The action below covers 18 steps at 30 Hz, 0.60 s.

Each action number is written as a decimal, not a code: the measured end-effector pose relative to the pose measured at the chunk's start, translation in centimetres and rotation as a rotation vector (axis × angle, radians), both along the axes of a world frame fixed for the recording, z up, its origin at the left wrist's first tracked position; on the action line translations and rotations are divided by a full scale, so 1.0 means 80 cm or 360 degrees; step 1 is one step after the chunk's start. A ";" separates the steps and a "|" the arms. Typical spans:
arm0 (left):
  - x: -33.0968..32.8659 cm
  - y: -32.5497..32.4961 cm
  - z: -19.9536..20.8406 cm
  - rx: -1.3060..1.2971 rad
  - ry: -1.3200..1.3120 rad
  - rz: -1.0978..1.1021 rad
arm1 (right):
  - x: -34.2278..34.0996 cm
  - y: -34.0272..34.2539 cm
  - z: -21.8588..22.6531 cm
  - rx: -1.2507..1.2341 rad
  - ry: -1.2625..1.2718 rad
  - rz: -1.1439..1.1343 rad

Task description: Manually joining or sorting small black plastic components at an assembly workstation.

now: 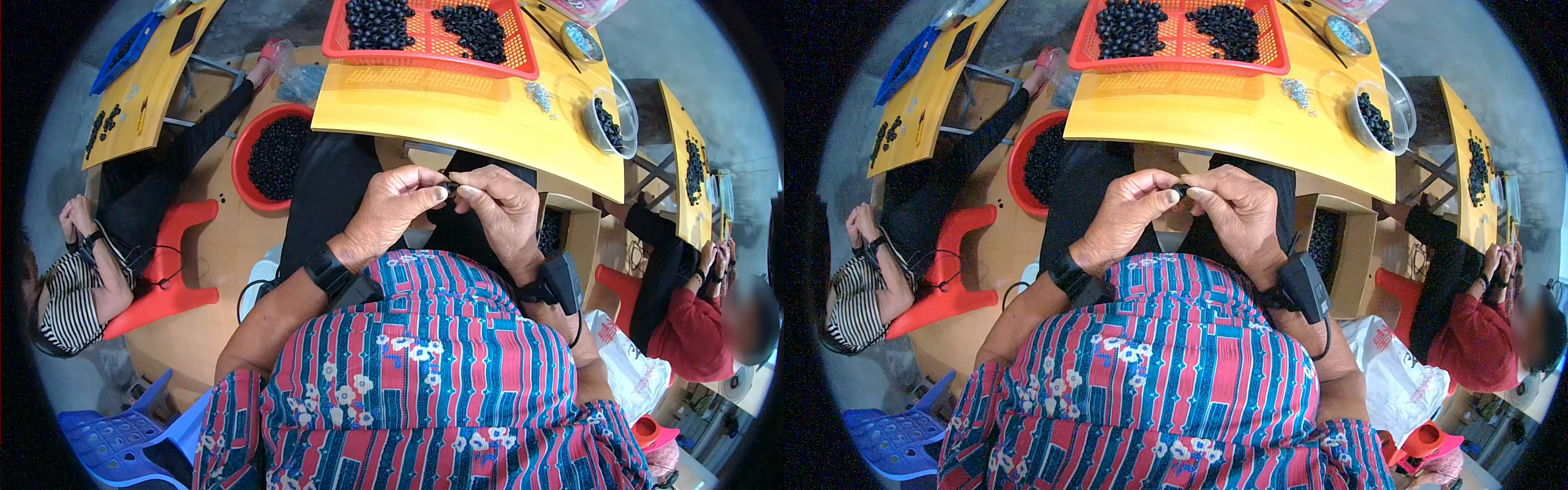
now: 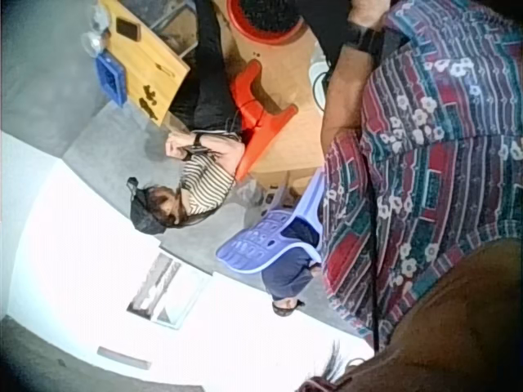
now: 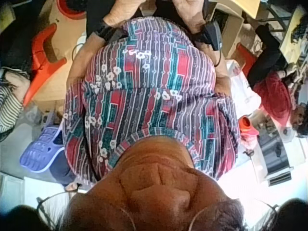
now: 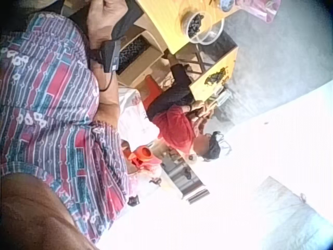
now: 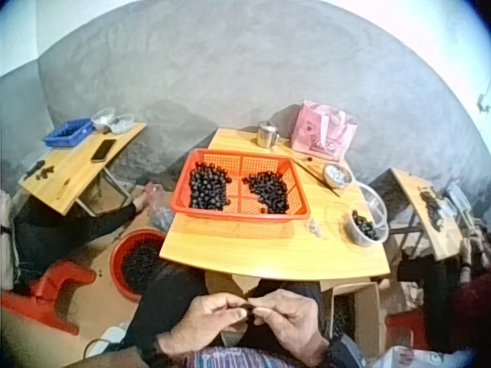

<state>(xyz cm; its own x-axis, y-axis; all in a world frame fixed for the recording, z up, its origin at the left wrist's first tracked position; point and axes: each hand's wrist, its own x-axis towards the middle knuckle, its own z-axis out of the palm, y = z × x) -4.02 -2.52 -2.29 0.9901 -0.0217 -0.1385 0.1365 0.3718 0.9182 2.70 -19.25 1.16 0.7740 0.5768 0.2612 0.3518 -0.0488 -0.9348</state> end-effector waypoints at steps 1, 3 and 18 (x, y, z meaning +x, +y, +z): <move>0.000 0.001 -0.001 0.0026 -0.0015 -0.0016 | 0.000 0.000 0.001 -0.0004 0.0090 -0.0001; 0.001 0.001 -0.001 0.0056 -0.0038 -0.0017 | 0.004 -0.002 -0.001 0.0014 0.0189 0.0029; 0.006 0.006 -0.003 0.0340 -0.0268 -0.0001 | 0.022 -0.007 -0.021 0.0421 0.1592 0.0399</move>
<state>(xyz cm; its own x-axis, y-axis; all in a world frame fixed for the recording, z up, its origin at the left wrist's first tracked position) -3.57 -2.02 -2.54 0.9996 -0.0103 0.0265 -0.0244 0.1670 0.9857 4.43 -19.83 -0.50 0.5729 0.7674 -0.2878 -0.6105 0.1652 -0.7746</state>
